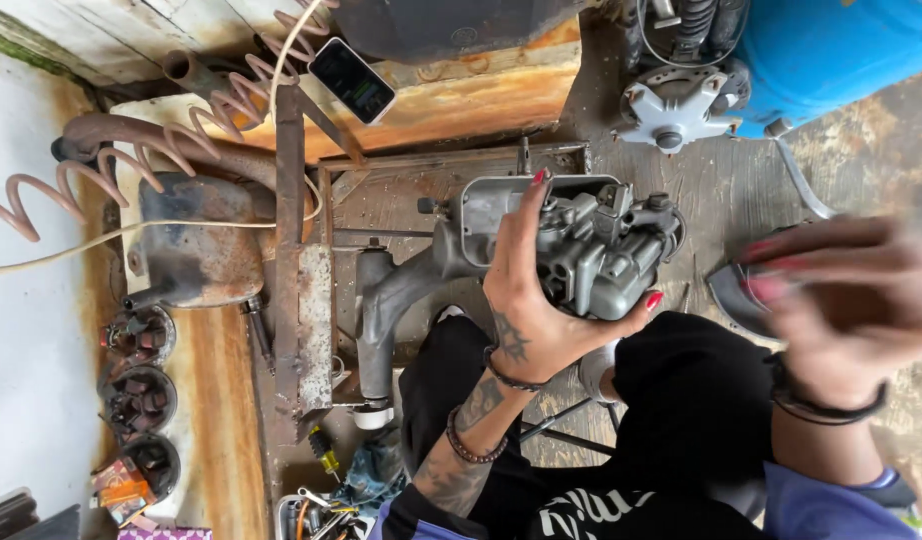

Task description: Disassembling and assembling motorcycle engine components including the crankcase and gears using hand tools

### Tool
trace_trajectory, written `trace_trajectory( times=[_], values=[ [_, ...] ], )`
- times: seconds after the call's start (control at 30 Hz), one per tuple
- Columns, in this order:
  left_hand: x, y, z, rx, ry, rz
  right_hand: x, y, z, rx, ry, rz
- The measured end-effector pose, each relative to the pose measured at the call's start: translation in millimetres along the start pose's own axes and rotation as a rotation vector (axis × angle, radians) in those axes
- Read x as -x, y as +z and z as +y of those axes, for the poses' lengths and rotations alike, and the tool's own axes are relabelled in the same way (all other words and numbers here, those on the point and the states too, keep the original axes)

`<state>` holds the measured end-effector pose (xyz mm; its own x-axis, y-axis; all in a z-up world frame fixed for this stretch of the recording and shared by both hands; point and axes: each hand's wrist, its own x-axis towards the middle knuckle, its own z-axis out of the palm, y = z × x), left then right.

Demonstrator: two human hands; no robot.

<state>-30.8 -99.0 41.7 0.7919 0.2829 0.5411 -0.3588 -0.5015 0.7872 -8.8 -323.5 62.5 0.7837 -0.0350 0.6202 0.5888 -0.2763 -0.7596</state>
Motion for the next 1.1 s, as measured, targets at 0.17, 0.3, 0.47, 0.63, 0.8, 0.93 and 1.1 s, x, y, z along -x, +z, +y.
trace_trajectory(
  times=[0.17,0.3,0.47,0.63,0.8,0.93,1.1],
  values=[
    [0,-25,1,-0.075,0.017,-0.050,-39,73,-70,0.161,-0.549,-0.479],
    [-3,-41,-4,-0.045,0.004,-0.013,-40,88,-84,0.207,-0.583,-0.561],
    [-1,-47,-8,-0.130,-0.009,0.034,-38,102,-80,0.232,-0.673,-0.498],
    [1,-46,-9,-0.113,-0.010,0.068,-25,98,-73,0.258,-0.429,-0.481],
    [2,-44,-13,-0.124,-0.007,0.048,-31,88,-75,0.371,-0.385,-0.487],
    [4,-42,-15,-0.103,0.043,-0.014,-44,73,-66,0.274,-0.292,-0.641],
    [3,-36,-11,0.036,-0.027,-0.004,-41,58,-27,-0.012,-0.200,-0.396]
  ],
)
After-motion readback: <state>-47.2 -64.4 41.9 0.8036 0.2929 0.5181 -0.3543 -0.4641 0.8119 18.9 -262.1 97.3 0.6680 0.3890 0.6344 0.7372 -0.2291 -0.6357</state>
